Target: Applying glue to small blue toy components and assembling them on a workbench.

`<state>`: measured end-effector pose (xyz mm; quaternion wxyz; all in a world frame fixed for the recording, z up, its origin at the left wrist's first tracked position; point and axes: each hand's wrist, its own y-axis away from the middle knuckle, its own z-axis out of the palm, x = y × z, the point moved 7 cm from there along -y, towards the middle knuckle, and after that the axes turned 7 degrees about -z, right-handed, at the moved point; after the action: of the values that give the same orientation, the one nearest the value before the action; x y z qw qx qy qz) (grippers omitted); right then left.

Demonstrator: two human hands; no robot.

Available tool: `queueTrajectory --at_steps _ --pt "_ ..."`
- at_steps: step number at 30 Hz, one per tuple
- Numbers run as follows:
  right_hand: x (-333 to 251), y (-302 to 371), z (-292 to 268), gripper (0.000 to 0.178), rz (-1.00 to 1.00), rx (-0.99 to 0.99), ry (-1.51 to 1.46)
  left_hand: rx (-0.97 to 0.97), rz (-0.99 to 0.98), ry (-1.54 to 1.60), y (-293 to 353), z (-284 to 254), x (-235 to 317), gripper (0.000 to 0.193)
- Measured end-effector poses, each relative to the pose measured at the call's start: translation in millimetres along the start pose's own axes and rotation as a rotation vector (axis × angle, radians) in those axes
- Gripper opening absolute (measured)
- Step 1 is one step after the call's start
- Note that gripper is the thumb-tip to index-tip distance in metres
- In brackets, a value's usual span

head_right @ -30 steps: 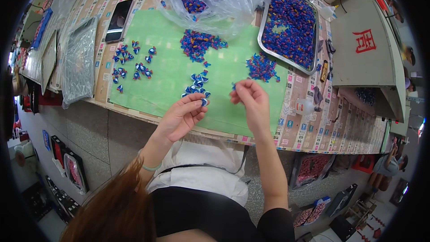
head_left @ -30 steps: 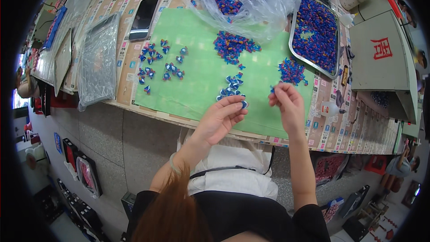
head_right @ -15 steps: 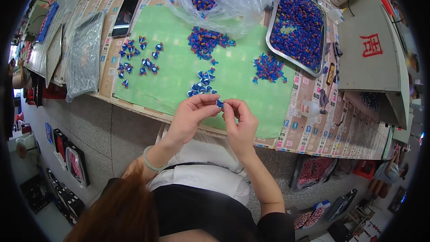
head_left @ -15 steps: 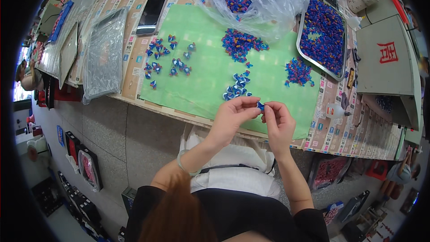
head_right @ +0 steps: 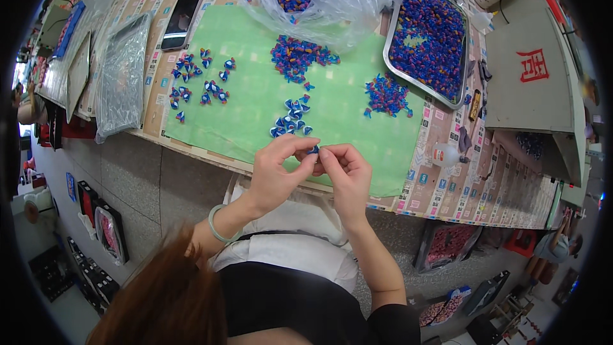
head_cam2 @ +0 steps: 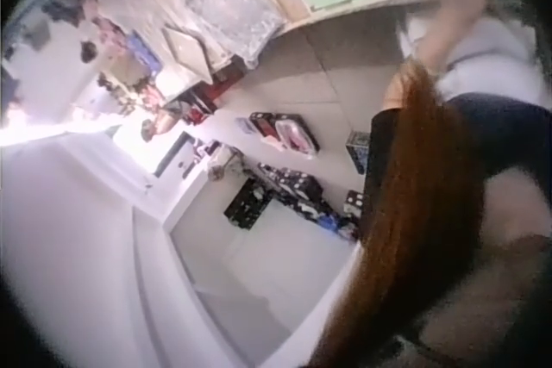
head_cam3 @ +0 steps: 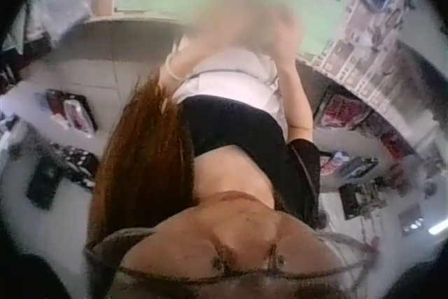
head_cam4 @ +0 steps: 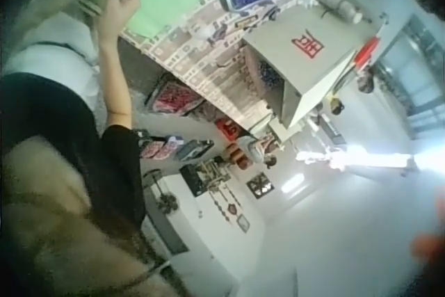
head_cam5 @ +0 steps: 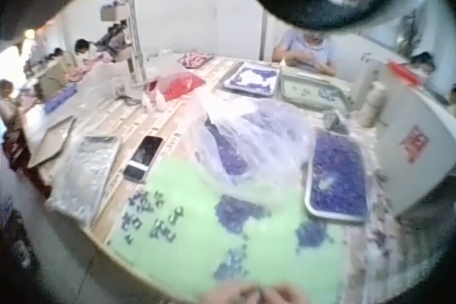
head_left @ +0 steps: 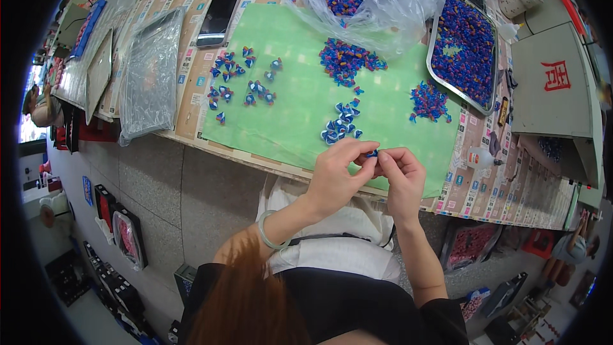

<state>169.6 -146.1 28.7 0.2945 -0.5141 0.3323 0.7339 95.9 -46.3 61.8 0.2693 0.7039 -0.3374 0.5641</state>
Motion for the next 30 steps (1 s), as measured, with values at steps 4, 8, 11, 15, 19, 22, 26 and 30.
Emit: queueTrajectory --at_steps 4,8,11,15,19,22,26,30 --pt "2 -1 -3 0.01 0.022 -0.002 0.0 -0.011 -0.013 0.002 0 1 -1 0.021" --pt "-2 0 -4 0.01 0.077 -0.009 -0.106 -0.127 -0.145 0.21 -2 5 -12 0.023" --pt "-12 4 -1 0.009 0.066 -0.013 -0.175 -0.235 -0.33 0.521 -2 9 -17 0.024" --pt "-35 12 6 0.01 -0.183 0.0 0.071 -0.315 -0.428 0.749 0 11 -11 0.025" --pt "-38 16 3 0.014 -0.249 -0.042 0.121 -0.312 -0.413 0.712 2 10 -9 0.024" --pt "-41 18 3 0.012 -0.298 -0.056 0.173 -0.314 -0.355 0.668 3 9 -7 0.024" --pt "-38 17 1 0.011 -0.286 -0.059 0.19 -0.31 -0.369 0.662 3 8 -9 0.023" --pt "-29 15 -1 0.011 -0.096 -0.01 -0.023 -0.329 -0.357 0.585 -1 9 -8 0.022"
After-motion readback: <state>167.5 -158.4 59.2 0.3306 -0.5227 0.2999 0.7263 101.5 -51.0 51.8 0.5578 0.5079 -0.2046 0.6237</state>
